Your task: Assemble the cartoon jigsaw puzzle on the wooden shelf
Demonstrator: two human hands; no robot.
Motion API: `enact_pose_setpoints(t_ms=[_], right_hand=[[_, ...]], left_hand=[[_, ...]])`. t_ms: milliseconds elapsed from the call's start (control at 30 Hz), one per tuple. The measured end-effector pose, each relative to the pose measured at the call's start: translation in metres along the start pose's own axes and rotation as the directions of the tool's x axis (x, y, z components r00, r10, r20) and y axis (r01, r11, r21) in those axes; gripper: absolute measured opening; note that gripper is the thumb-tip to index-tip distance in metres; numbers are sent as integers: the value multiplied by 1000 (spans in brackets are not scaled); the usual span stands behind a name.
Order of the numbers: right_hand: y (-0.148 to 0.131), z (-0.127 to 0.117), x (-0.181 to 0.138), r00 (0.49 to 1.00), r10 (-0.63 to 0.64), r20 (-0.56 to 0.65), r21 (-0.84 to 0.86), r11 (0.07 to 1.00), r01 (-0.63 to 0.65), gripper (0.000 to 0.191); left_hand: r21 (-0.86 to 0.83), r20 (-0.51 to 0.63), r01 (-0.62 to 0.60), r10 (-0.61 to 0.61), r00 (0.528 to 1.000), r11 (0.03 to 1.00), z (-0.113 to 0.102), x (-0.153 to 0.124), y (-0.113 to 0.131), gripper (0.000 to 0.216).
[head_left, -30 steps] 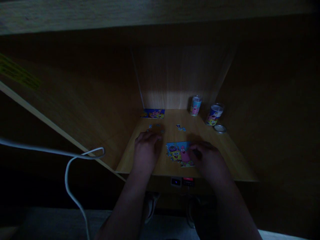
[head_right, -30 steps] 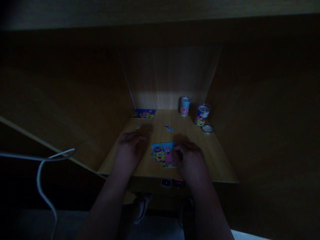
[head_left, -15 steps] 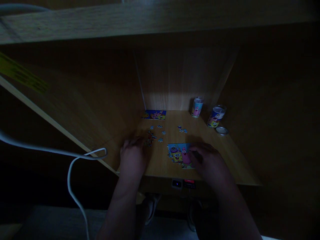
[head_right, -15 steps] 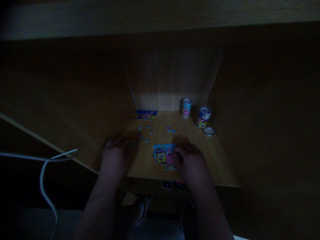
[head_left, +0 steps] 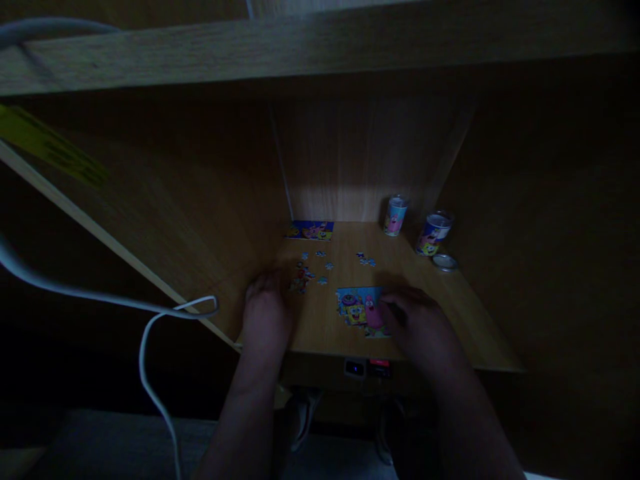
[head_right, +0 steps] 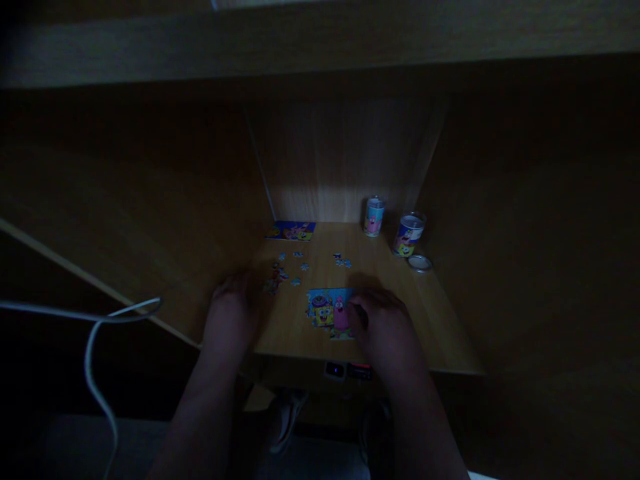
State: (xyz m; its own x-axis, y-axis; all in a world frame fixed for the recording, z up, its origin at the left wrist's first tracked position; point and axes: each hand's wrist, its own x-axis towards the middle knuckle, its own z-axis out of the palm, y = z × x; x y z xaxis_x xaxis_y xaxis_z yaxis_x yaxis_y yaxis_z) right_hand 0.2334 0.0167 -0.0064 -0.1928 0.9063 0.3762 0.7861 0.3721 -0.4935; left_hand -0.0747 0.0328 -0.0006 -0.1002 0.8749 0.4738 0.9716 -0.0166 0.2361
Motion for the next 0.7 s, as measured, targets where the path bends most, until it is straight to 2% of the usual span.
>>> enact_pose_setpoints(t_ms=[100,200,267,367,433,533,700], right_hand=[[0,0,0,1000,2,-2,11,1000,-2,16],[1,1,0,1000,0,-11,5,1000,0,16],[1,1,1,1000,-1,-10,-13,1000,1,16],[0,1,1,1000,-7,-15,-29,1000,7,17],[0,1,1,1000,-14,-12,-23,1000,14,17],[0,0,1,1000,-14,-14,-19,1000,14,17],[0,0,1,1000,-3,4,-11,1000,3,18]], left_hand=[[-19,-50,-8,7,999,1000,2,2,-5,68],[-105,2,-151,152,988,983,3,11,5,72],[-200,41,-269,283,958,942,6,19,18,67],[-250,144,-422,465,874,871,15,27,35,69],[-228,177,-415,456,872,881,22,27,41,57],[-190,170,-370,401,900,910,25,24,41,42],[-179,199,-325,358,912,929,18,23,37,42]])
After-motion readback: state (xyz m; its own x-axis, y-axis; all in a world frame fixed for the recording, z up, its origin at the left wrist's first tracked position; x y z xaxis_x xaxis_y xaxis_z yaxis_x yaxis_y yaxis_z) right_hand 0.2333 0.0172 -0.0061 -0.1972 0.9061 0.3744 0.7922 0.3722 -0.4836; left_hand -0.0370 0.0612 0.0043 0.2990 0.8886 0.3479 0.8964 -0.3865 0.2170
